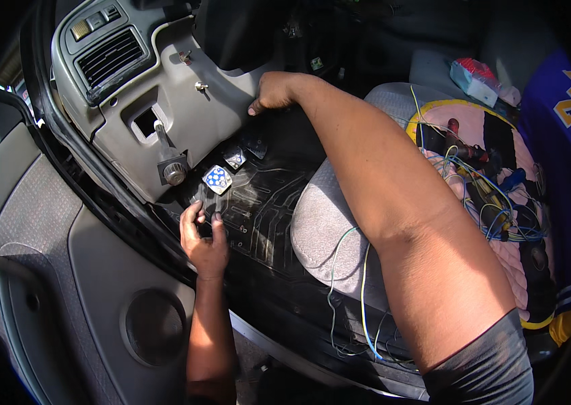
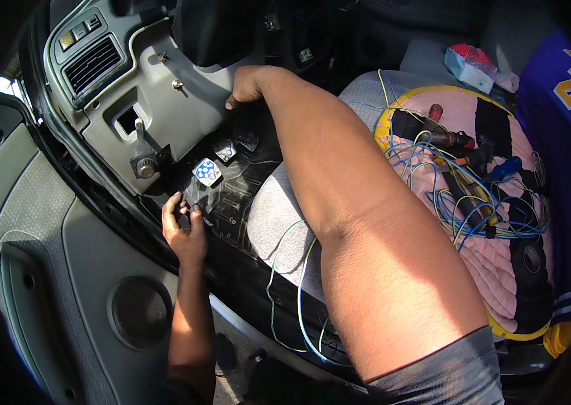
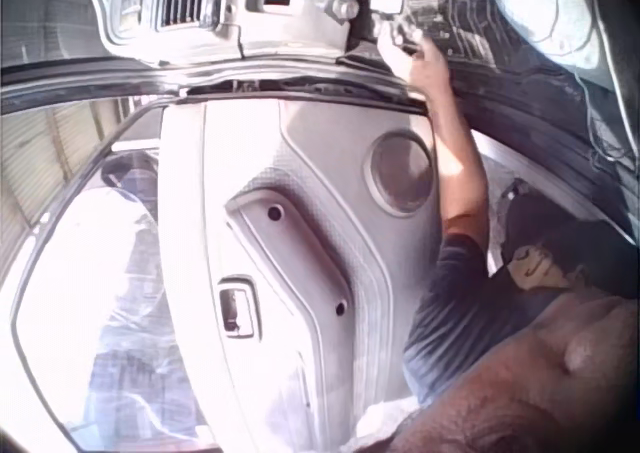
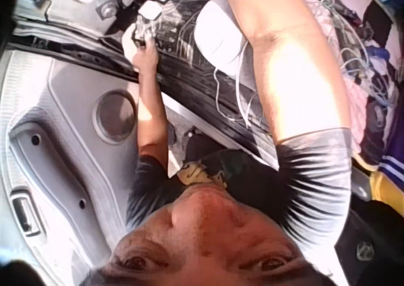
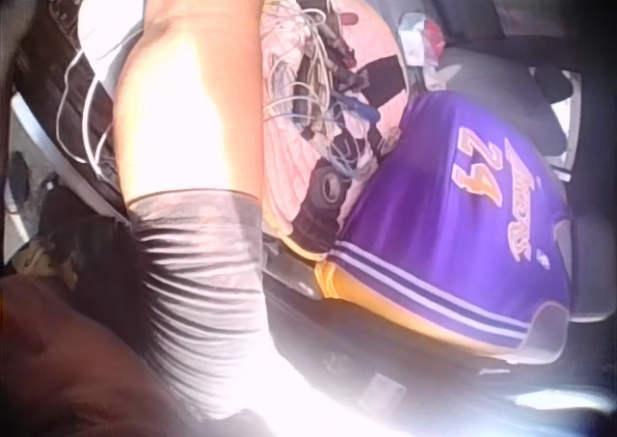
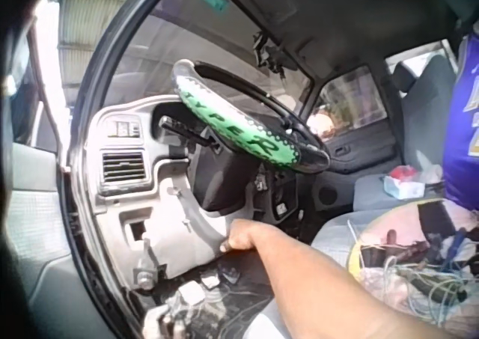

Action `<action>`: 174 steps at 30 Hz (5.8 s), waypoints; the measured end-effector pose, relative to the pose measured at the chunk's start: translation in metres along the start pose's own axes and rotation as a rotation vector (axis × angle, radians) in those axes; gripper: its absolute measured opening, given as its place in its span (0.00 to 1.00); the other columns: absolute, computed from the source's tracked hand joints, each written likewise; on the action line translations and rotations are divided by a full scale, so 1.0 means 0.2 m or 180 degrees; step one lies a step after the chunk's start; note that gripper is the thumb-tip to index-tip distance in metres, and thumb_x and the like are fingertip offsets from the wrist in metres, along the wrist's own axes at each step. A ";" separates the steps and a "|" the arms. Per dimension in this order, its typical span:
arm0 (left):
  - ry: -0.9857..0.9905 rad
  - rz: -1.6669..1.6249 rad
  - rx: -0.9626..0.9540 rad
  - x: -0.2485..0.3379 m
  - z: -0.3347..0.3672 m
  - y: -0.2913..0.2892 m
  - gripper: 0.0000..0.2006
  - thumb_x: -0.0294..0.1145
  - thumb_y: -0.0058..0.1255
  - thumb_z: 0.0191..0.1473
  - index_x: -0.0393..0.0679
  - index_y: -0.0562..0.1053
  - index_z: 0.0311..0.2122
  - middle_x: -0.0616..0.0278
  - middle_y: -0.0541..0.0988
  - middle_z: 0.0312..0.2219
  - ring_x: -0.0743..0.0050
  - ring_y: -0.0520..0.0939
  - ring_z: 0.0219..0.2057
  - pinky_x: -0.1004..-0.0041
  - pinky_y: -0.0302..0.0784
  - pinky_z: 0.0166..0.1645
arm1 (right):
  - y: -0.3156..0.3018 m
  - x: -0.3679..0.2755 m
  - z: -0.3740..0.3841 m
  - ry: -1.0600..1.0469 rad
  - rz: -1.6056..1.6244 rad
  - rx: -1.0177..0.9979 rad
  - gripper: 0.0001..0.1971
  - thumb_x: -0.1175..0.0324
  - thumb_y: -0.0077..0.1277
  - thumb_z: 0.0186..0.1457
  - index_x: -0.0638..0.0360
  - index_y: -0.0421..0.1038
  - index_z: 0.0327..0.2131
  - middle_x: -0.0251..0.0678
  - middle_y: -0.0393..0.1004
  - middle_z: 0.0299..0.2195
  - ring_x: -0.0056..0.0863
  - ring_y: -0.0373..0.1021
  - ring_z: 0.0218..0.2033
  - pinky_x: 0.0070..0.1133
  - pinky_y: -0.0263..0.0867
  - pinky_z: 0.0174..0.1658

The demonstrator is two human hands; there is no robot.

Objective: The person uses a blue screwdriver to remove screws from the dashboard panel near the steering wheel and then pries off a plastic cover. The person removes the cover and sets it aside.

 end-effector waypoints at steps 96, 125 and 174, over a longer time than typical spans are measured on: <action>-0.1978 -0.1610 -0.1151 -0.32 0.17 0.31 0.25 0.29 0.62 0.65 0.31 0.72 0.64 0.49 0.81 0.57 0.62 0.79 0.62 0.69 0.72 0.66 | -0.32 0.43 -0.11 0.1875 -0.0140 -0.0375 0.29 0.52 0.54 0.70 0.58 0.69 0.67 0.53 0.76 0.61 0.50 0.77 0.57 0.43 0.76 0.56; -0.0947 -0.0777 -0.1796 0.17 -1.47 -0.28 0.19 0.26 0.61 0.57 0.37 0.78 0.54 0.42 0.73 0.65 0.36 0.74 0.65 0.52 0.70 0.69 | -0.72 0.82 -2.14 0.3648 -0.0737 -0.2193 0.32 0.72 0.67 0.57 0.55 0.72 0.65 0.46 0.71 0.67 0.44 0.74 0.61 0.43 0.73 0.61; -0.1828 0.2975 -0.3367 -0.53 -0.74 0.18 0.14 0.34 0.52 0.62 0.41 0.85 0.45 0.46 0.87 0.45 0.46 0.89 0.49 0.54 0.85 0.54 | 1.77 -0.02 -0.99 0.0786 0.3367 0.0683 0.29 0.67 0.53 0.67 0.65 0.63 0.69 0.30 0.68 0.21 0.21 0.67 0.18 0.23 0.64 0.22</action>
Point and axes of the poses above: each hand's wrist, its own z-axis towards the middle knuckle, its own y-axis out of the palm, x = y × z, the point moved 8 cm from there along z, towards the middle knuckle
